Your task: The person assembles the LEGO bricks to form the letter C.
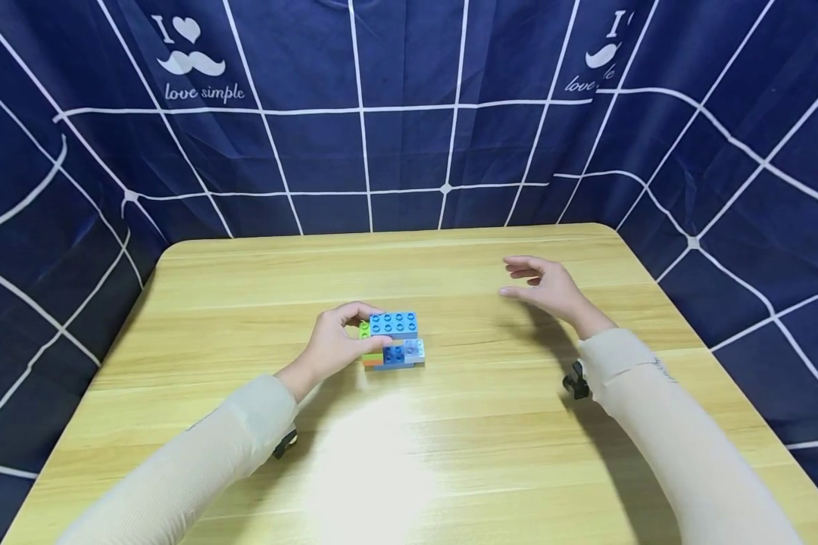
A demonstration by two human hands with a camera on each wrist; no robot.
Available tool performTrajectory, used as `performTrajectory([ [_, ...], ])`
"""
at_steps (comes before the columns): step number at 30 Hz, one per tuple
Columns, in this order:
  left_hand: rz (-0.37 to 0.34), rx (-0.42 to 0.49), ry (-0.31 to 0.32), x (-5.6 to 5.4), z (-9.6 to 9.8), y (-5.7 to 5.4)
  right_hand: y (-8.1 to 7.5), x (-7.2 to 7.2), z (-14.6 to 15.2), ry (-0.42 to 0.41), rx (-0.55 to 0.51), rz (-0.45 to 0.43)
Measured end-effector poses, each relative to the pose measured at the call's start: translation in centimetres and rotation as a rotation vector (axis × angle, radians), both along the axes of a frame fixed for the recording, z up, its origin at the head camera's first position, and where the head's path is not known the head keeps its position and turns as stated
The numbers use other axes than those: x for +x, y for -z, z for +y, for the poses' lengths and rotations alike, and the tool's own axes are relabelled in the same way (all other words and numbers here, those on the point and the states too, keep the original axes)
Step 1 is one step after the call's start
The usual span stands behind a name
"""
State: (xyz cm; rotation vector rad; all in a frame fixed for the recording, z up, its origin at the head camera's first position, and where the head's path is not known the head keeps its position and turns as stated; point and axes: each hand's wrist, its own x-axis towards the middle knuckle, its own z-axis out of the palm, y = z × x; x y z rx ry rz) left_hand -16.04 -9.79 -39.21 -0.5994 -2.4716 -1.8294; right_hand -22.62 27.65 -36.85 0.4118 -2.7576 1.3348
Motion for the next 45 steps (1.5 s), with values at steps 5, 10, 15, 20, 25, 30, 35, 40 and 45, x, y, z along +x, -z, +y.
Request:
performTrajectory([
  [5,0.001,0.006,0.0,0.0,0.0,0.1,0.7,-0.3,2.9,0.075,0.07,-0.042],
  [10,-0.001,0.009,0.003,0.0,0.1,0.1,1.5,-0.4,5.2,0.113,0.126,-0.085],
  [15,-0.019,0.008,-0.006,0.0,0.2,0.1,2.4,-0.3,6.3,0.097,0.153,-0.131],
  [20,-0.035,0.009,-0.014,0.1,0.2,0.0,3.4,-0.3,6.2,0.067,0.127,-0.175],
  [25,-0.02,0.001,-0.007,0.0,0.1,0.1,4.1,-0.2,6.2,0.094,0.106,-0.217],
  [30,0.01,-0.007,-0.001,-0.1,-0.1,0.0,4.3,-0.3,6.3,0.13,0.115,-0.238],
  [35,0.024,-0.01,0.002,-0.1,-0.2,0.0,4.3,-0.2,6.2,0.159,0.154,-0.235],
  [40,-0.01,-0.001,0.002,0.2,0.0,-0.6,4.3,-0.1,5.7,0.176,0.187,-0.218],
  [45,-0.013,-0.007,0.0,0.3,-0.1,-0.6,4.2,0.1,4.5,0.149,0.168,-0.184],
])
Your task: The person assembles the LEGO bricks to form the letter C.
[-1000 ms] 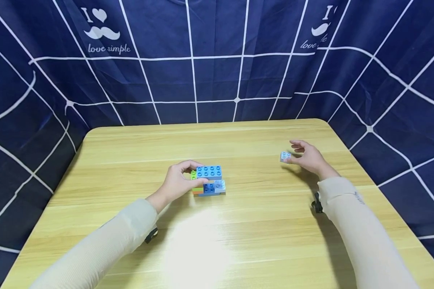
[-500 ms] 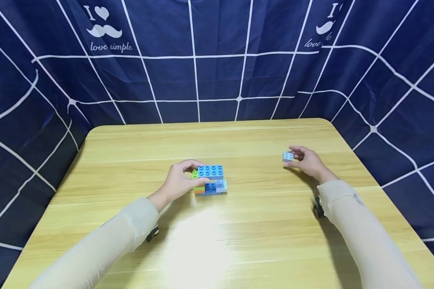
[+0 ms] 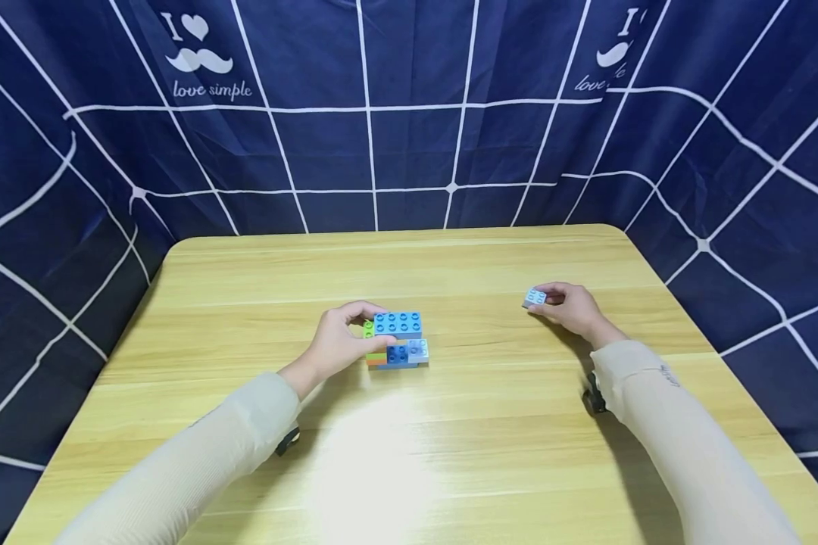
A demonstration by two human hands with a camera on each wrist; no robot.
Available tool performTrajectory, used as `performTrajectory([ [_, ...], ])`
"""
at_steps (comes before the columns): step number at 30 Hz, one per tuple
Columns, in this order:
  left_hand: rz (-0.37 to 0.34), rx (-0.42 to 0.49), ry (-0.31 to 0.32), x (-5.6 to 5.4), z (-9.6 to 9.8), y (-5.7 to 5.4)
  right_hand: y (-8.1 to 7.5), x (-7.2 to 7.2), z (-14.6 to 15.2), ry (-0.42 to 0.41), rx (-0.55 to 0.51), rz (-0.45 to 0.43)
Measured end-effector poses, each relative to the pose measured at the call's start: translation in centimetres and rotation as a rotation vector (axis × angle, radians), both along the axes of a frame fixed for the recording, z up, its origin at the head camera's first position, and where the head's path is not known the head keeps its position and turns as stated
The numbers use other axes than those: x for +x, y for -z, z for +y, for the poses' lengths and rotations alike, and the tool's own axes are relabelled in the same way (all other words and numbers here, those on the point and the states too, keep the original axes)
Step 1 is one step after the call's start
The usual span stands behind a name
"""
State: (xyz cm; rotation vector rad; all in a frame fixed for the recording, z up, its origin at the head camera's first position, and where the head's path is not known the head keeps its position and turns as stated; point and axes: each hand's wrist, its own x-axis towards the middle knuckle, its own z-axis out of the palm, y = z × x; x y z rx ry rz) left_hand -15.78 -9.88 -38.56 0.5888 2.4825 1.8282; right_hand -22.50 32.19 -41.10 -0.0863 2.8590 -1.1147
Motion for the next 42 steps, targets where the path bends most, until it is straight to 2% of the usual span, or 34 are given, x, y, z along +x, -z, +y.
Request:
performTrajectory([
  [1,0.007,0.0,0.001,-0.2,-0.1,0.4,0.1,0.1,-0.3,-0.006,-0.012,0.003],
  [7,0.014,-0.006,-0.001,-0.2,-0.1,0.5,0.4,0.5,-3.3,-0.075,-0.086,-0.02],
  [14,-0.011,-0.002,-0.004,-0.2,0.1,0.5,-0.7,1.6,-7.3,-0.15,-0.196,-0.075],
  [18,-0.031,-0.005,-0.009,0.1,0.4,-0.3,-1.9,2.4,-9.6,-0.222,-0.243,-0.071],
  [23,-0.024,-0.022,-0.008,1.1,0.6,-2.5,-3.0,3.4,-12.0,-0.302,-0.315,-0.065],
  [25,-0.02,-0.027,-0.007,1.2,0.6,-2.8,-3.3,3.7,-12.8,-0.327,-0.331,-0.059],
  [27,-0.021,-0.024,-0.006,0.9,0.5,-2.3,-3.4,4.0,-13.5,-0.357,-0.338,-0.053],
  [31,-0.027,-0.008,-0.01,0.0,0.3,-0.5,-3.3,4.4,-14.9,-0.412,-0.333,-0.039],
  [33,-0.018,-0.004,-0.008,-0.3,0.2,0.0,-3.3,4.5,-15.4,-0.428,-0.334,-0.034],
  [40,0.019,-0.008,0.002,-0.4,0.0,0.3,-3.4,4.6,-16.6,-0.439,-0.31,-0.02],
  [42,0.028,-0.014,0.003,-0.4,0.0,0.3,-4.0,4.9,-17.0,-0.447,-0.3,-0.012],
])
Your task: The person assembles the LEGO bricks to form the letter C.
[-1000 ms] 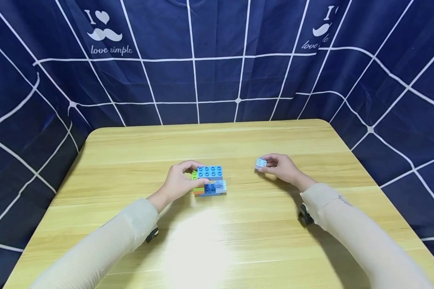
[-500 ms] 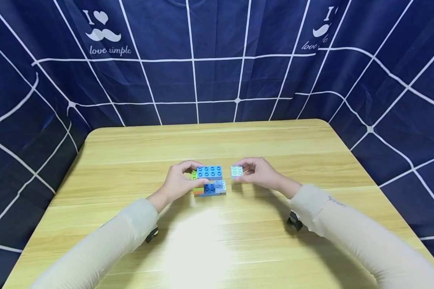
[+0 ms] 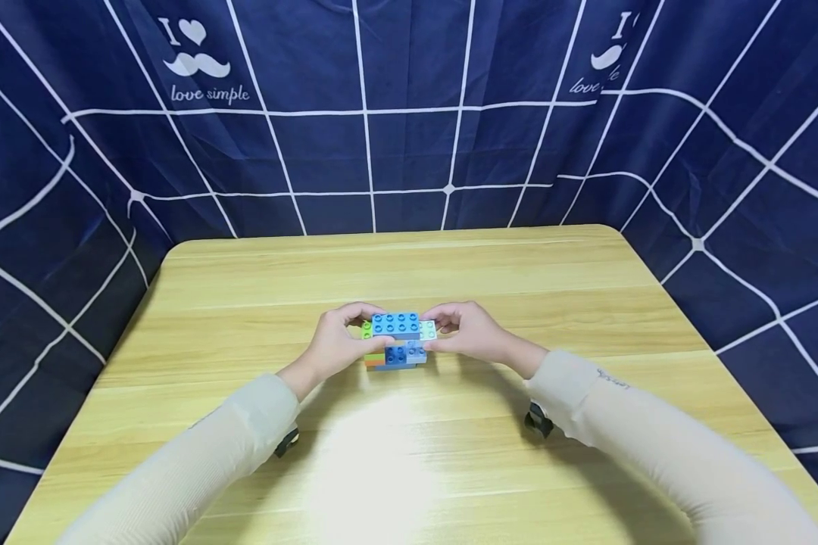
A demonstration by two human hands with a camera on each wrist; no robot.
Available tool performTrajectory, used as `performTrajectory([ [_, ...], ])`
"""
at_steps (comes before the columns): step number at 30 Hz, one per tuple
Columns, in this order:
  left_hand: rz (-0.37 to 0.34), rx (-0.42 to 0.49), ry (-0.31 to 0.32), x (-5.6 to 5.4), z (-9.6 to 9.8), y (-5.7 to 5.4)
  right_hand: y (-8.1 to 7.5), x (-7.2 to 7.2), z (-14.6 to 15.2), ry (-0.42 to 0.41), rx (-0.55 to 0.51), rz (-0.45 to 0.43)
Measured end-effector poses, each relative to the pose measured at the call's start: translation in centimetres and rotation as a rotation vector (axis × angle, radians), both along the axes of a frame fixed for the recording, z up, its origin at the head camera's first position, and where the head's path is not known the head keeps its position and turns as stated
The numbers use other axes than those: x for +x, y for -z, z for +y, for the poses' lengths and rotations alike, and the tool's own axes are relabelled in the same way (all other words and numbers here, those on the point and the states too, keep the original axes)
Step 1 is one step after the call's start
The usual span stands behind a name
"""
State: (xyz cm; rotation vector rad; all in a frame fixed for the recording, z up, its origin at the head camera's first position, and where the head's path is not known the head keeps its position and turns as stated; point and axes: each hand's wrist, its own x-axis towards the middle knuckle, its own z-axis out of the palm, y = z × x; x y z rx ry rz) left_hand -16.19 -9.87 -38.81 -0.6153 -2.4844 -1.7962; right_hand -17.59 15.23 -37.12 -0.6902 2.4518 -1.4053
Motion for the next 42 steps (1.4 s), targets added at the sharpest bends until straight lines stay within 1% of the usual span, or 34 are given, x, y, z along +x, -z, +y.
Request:
performTrajectory([
  [6,0.014,-0.006,0.002,0.0,-0.1,0.0,-2.8,1.5,-1.2,-0.014,0.03,0.018],
  [9,0.014,-0.004,0.002,0.0,-0.1,0.1,-3.0,1.6,-1.4,-0.012,0.038,0.016],
  [11,0.012,-0.001,0.001,0.0,-0.1,0.1,-2.6,1.4,-1.5,-0.011,0.036,0.012],
  [15,0.012,0.014,0.006,0.0,-0.1,0.0,-0.9,0.5,-1.1,0.0,0.022,-0.004],
  [16,0.009,0.014,0.008,0.3,0.0,-0.4,-0.4,0.2,-1.0,0.003,0.021,-0.005],
  [18,0.015,0.01,0.01,0.2,0.0,-0.4,0.2,-0.1,-0.8,0.01,0.026,0.001],
  [22,0.013,-0.007,0.016,0.2,-0.1,-0.5,0.2,-0.2,-0.7,0.029,0.045,0.012],
  [23,0.013,-0.007,0.018,-0.1,-0.2,-0.1,0.1,-0.1,-0.7,0.034,0.051,0.015],
  [24,0.008,-0.008,0.02,-0.1,-0.2,-0.2,0.1,-0.1,-0.7,0.041,0.055,0.015],
  [35,-0.03,-0.004,0.034,-0.2,-0.2,-0.5,0.5,-0.1,-0.7,0.074,0.008,-0.005],
  [42,-0.039,-0.007,0.024,-0.2,-0.3,-0.5,0.7,-0.1,-0.8,0.097,-0.001,-0.012],
])
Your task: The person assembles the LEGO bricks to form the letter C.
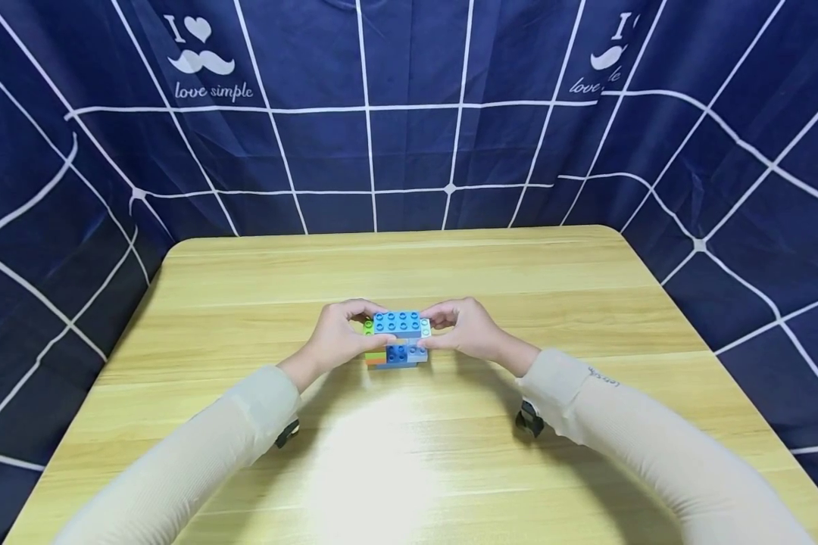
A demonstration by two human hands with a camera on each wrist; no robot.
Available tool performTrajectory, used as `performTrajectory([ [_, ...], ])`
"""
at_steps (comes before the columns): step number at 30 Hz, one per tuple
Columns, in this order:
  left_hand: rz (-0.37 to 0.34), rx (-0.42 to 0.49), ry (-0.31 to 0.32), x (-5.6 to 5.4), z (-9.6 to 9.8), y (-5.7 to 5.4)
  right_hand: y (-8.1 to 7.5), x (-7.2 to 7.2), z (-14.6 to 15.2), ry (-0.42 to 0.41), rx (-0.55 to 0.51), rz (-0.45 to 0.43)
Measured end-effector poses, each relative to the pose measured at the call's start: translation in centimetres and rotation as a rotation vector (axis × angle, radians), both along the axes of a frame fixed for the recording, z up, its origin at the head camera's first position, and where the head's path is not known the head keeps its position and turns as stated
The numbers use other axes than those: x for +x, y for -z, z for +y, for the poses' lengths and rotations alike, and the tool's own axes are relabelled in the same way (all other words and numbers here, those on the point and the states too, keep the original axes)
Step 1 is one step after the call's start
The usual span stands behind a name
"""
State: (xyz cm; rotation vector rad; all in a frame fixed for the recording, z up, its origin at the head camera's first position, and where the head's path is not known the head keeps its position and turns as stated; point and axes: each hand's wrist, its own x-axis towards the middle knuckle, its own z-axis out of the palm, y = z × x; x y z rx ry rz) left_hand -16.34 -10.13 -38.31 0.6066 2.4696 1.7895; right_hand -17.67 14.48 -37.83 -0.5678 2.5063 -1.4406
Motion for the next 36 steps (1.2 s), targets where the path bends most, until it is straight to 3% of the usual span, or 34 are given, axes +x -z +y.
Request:
performTrajectory([
  [9,-0.008,-0.017,-0.013,0.0,0.1,-0.4,-0.3,-0.1,0.1,0.001,0.013,0.002],
  [16,0.0,-0.023,-0.016,-0.1,0.1,-0.3,-0.2,0.1,0.1,-0.034,-0.038,0.017],
  [26,0.066,-0.021,0.006,0.0,-0.1,0.2,-0.1,0.4,0.1,-0.072,-0.069,0.014],
  [36,0.103,0.033,0.049,0.1,-0.9,0.6,0.3,0.6,0.0,-0.075,-0.024,-0.004],
])
